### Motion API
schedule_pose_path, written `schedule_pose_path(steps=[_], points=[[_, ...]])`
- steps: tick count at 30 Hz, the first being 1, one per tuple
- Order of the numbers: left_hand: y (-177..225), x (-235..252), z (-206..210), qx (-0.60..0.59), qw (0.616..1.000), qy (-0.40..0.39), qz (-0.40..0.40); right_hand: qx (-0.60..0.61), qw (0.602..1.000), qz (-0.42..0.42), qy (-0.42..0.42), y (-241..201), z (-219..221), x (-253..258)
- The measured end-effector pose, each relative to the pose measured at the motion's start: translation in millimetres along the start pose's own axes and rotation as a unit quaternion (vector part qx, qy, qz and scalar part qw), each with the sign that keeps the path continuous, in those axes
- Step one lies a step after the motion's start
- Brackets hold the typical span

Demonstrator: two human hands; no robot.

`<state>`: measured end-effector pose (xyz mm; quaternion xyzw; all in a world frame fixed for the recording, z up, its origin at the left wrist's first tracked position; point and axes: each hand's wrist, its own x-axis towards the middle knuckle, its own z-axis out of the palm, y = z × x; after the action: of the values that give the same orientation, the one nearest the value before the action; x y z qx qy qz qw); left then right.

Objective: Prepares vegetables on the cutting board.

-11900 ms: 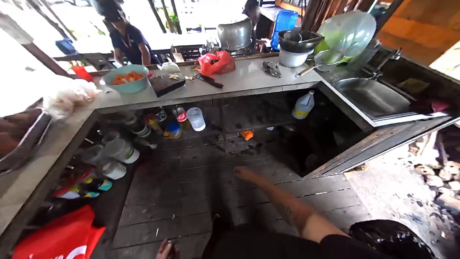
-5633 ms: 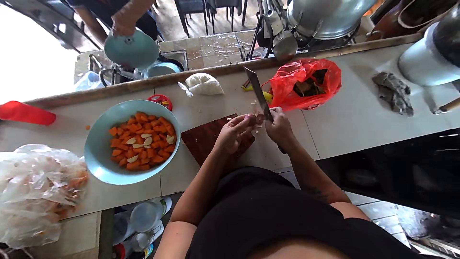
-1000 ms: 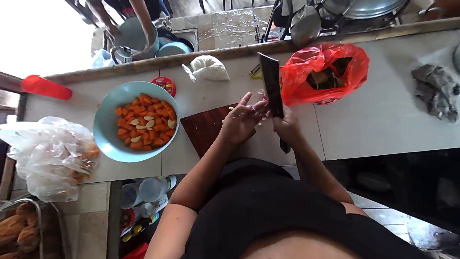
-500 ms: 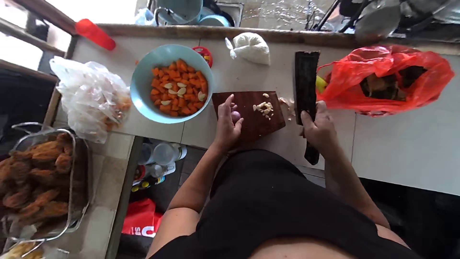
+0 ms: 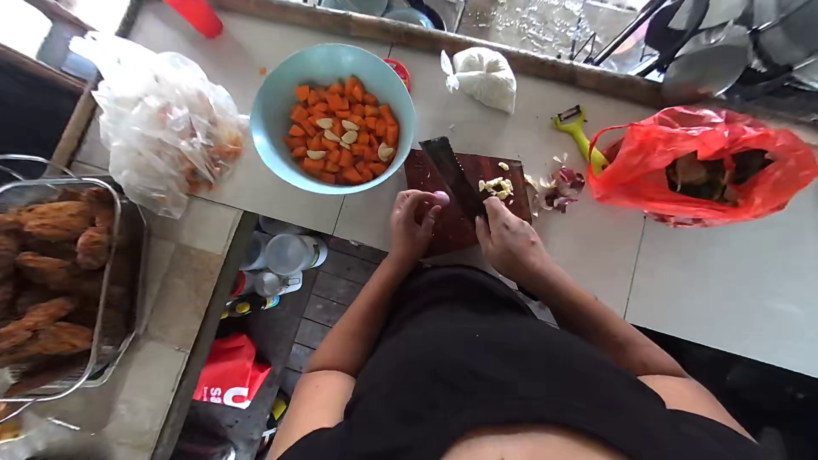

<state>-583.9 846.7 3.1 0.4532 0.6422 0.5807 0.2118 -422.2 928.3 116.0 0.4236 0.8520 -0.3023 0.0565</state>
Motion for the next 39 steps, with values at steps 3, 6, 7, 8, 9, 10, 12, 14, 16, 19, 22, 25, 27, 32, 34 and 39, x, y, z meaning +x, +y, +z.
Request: schedule_pose_path(steps=[3,6,7,8,9,10,12,14,16,19,22,25,27,32,34,39], points=[[0,3,-2,0.015,1.0,-0.012,0.003,-0.006,0.999,0.02,-0.028,-5,-2,5],[0,9,1,0.032,0.999,-0.013,0.005,-0.012,0.999,0.031,-0.035,-7,-4,11],[1,11,1,0.034,0.999,-0.018,0.002,-0.012,0.999,0.031,-0.034,-6,-4,13],[2,13,2,0.035,0.999,-0.022,-0.001,-0.013,0.999,0.029,-0.03,-5,-5,14],[3,15,1,0.037,0.999,-0.027,-0.005,-0.01,0.999,0.026,-0.027,-5,-6,13],[5,16,1,0.039,0.999,-0.028,-0.007,-0.008,0.999,0.023,-0.022,-5,-6,13],[3,16,3,0.027,0.999,-0.017,-0.006,-0.011,1.0,0.007,0.003,-4,-3,9],[0,14,5,0.011,1.0,-0.002,0.009,-0.012,1.0,0.0,0.007,-4,-1,8],[-4,12,7,0.012,0.999,0.013,0.032,-0.006,1.0,0.013,-0.012,-6,-2,8],[-8,8,10,0.016,0.998,0.035,0.056,-0.002,0.999,0.028,-0.035,-8,-4,10],[-11,8,10,0.017,0.997,0.037,0.066,-0.009,0.997,0.044,-0.057,-12,-5,15],[-12,9,11,0.012,0.997,0.034,0.067,-0.022,0.99,0.083,-0.116,-23,-14,21],[-10,10,10,0.003,0.998,0.026,0.058,-0.038,0.988,0.091,-0.122,-29,-16,23],[-10,10,11,-0.005,0.997,0.034,0.064,-0.091,0.982,0.102,-0.131,-42,-13,24],[-11,9,11,-0.006,0.997,0.034,0.07,-0.089,0.979,0.111,-0.144,-43,-10,30],[-15,9,13,-0.023,0.995,0.03,0.091,-0.056,0.972,0.131,-0.188,-36,-6,48]])
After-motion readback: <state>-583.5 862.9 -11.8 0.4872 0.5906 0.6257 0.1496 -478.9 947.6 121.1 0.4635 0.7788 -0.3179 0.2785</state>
